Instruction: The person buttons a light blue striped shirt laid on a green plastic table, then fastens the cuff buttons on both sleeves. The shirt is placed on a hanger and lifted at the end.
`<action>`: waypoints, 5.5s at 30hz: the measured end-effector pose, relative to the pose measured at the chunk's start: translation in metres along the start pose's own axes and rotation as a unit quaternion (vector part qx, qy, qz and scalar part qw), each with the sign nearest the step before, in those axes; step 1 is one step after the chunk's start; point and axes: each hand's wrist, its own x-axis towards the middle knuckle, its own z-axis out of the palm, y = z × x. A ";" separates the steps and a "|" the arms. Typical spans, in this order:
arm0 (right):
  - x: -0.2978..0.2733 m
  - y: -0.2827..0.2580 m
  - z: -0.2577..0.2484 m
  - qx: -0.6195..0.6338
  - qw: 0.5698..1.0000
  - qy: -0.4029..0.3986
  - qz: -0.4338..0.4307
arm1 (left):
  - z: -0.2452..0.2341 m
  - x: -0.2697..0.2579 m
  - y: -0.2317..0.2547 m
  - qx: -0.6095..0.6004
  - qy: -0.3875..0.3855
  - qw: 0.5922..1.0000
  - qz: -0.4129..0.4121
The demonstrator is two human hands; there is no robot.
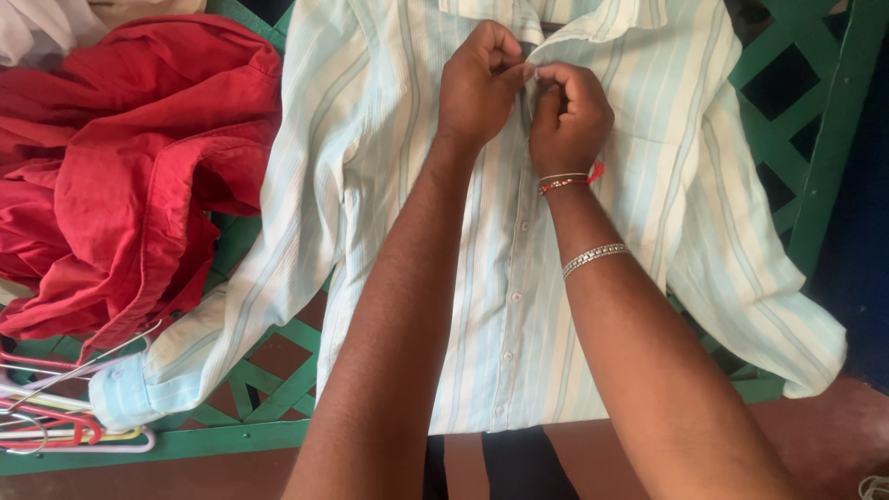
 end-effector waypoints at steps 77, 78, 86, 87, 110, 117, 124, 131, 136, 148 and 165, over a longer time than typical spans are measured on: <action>-0.067 -0.328 -0.172 -0.051 0.938 -0.328 -0.104 | -0.115 -0.304 0.219 0.012 0.008 1.000 -0.026; -0.067 -0.327 -0.171 -0.052 0.939 -0.322 -0.109 | -0.114 -0.304 0.223 0.006 0.012 0.999 -0.034; -0.064 -0.329 -0.168 -0.072 0.937 -0.293 -0.176 | -0.111 -0.311 0.247 -0.019 0.063 0.994 -0.091; -0.064 -0.331 -0.168 -0.073 0.938 -0.291 -0.176 | -0.111 -0.311 0.246 -0.019 0.071 0.994 -0.084; -0.046 -0.270 -0.164 -0.246 0.885 -0.356 -0.169 | -0.100 -0.317 0.228 0.147 0.157 0.975 0.052; -0.048 -0.306 -0.164 -0.219 0.896 -0.324 -0.210 | -0.078 -0.320 0.249 -0.046 0.114 0.983 -0.135; -0.052 -0.315 -0.165 -0.186 0.898 -0.346 -0.198 | -0.088 -0.310 0.234 0.001 0.154 0.986 -0.069; -0.048 -0.320 -0.164 -0.226 0.878 -0.381 -0.184 | -0.083 -0.313 0.248 0.026 0.199 0.979 -0.044; -0.049 -0.302 -0.157 -0.199 0.884 -0.386 -0.174 | -0.086 -0.311 0.237 -0.007 0.184 0.979 -0.086; -0.044 -0.288 -0.161 -0.038 0.907 -0.419 -0.029 | -0.091 -0.289 0.208 -0.195 0.090 0.959 -0.187; -0.053 -0.282 -0.163 0.136 0.927 -0.349 0.018 | -0.085 -0.276 0.208 -0.168 0.189 0.931 -0.262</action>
